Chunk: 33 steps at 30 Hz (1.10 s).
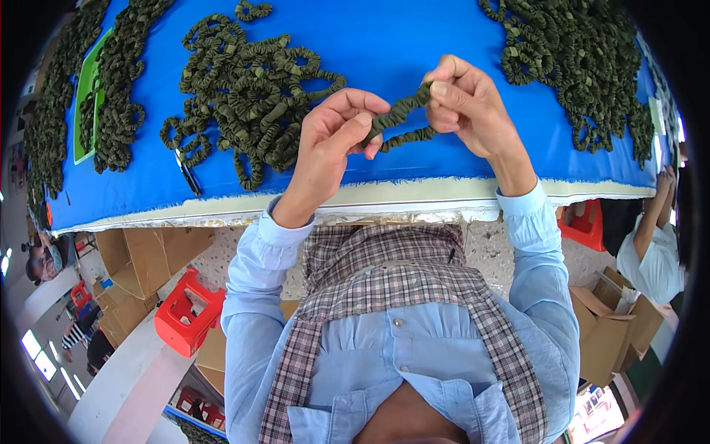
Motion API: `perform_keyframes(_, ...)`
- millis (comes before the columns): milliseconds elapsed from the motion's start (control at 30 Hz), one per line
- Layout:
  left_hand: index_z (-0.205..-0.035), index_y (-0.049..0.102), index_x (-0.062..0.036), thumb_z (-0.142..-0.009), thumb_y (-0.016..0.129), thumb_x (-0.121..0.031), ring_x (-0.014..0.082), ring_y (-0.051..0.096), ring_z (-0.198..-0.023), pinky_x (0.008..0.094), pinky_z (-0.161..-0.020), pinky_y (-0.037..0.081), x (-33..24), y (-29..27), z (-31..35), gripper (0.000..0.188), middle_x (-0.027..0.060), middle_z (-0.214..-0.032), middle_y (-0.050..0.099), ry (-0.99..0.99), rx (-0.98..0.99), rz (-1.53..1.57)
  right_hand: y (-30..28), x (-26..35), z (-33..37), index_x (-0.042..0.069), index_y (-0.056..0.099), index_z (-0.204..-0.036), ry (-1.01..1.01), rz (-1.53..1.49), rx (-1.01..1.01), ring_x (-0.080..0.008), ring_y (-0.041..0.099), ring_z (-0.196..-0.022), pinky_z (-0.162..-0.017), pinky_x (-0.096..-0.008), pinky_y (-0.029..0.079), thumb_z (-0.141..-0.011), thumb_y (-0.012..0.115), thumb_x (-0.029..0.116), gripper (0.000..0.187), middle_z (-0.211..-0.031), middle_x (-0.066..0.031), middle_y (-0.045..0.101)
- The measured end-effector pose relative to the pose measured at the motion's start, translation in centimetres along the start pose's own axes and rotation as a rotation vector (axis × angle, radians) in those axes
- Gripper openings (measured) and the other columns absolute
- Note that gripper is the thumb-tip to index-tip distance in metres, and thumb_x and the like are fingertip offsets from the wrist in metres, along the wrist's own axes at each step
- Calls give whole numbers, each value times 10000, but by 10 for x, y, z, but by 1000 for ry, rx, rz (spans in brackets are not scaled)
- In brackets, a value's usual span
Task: The person repeatedly picks up short segments of green, textured cord from a blue table and joins the ends to form small loops. They manipulate the cord with both hands to secure the connection and place the finished loops onto a growing pile on the table.
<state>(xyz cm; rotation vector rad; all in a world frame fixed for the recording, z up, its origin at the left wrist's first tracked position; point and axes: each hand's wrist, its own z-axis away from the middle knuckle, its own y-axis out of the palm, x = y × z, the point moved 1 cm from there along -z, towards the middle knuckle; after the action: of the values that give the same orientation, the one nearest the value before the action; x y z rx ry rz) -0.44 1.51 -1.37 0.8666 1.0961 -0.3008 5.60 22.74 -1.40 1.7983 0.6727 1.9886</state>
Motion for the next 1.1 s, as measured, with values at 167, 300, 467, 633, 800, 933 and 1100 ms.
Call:
perform_keyframes(167,-1068,529,2,-956,518,-215,116,542,-680,228,-597,412,6,3,-8,244,54,-804,589,65,60,-41,8,-9,1,14,547,-987,-1,230,1,-84,549,-612,-515,-208,425,-897,642,117,166,-726,-38,584)
perform_keyframes(300,-1040,510,-5,-955,558,-209,98,546,-669,239,-606,448,12,13,-16,226,51,-827,590,201,59,-117,23,-3,4,14,548,-1003,56,476,-77,-83,591,-655,-553,-201,474,-881,657,107,189,-796,-53,631)
perform_keyframes(467,-961,496,-12,-953,534,-116,69,491,-608,250,-598,464,10,12,-19,111,19,-755,534,128,67,-116,28,0,7,10,558,-1066,32,523,-118,-75,586,-665,-556,-197,468,-892,641,123,223,-859,-54,639)
perform_keyframes(633,-928,484,-44,-967,459,-117,40,289,-511,250,-536,341,8,-1,-12,86,-56,-603,332,120,52,188,9,7,6,1,587,-1139,18,459,-114,-63,551,-633,-537,-204,432,-954,557,192,268,-837,-52,629)
perform_keyframes(800,-917,482,-50,-976,456,-137,33,280,-512,246,-520,316,13,-3,-7,108,-66,-601,307,127,33,163,27,1,7,11,673,-1003,28,703,-97,-63,548,-632,-545,-221,435,-883,655,155,188,-781,-26,631)
perform_keyframes(933,-913,472,-50,-985,435,-136,41,287,-541,247,-532,304,11,3,-6,118,-57,-620,306,150,22,162,28,-9,5,15,703,-909,-160,731,-138,-90,564,-638,-557,-246,443,-799,728,120,153,-755,-28,639)
perform_keyframes(1100,-888,458,-46,-986,390,-90,65,325,-552,267,-538,341,-6,16,-9,127,-28,-630,352,278,8,156,36,3,2,23,671,-864,-417,1007,-93,-185,567,-676,-571,-304,442,-787,703,64,93,-735,-65,593)
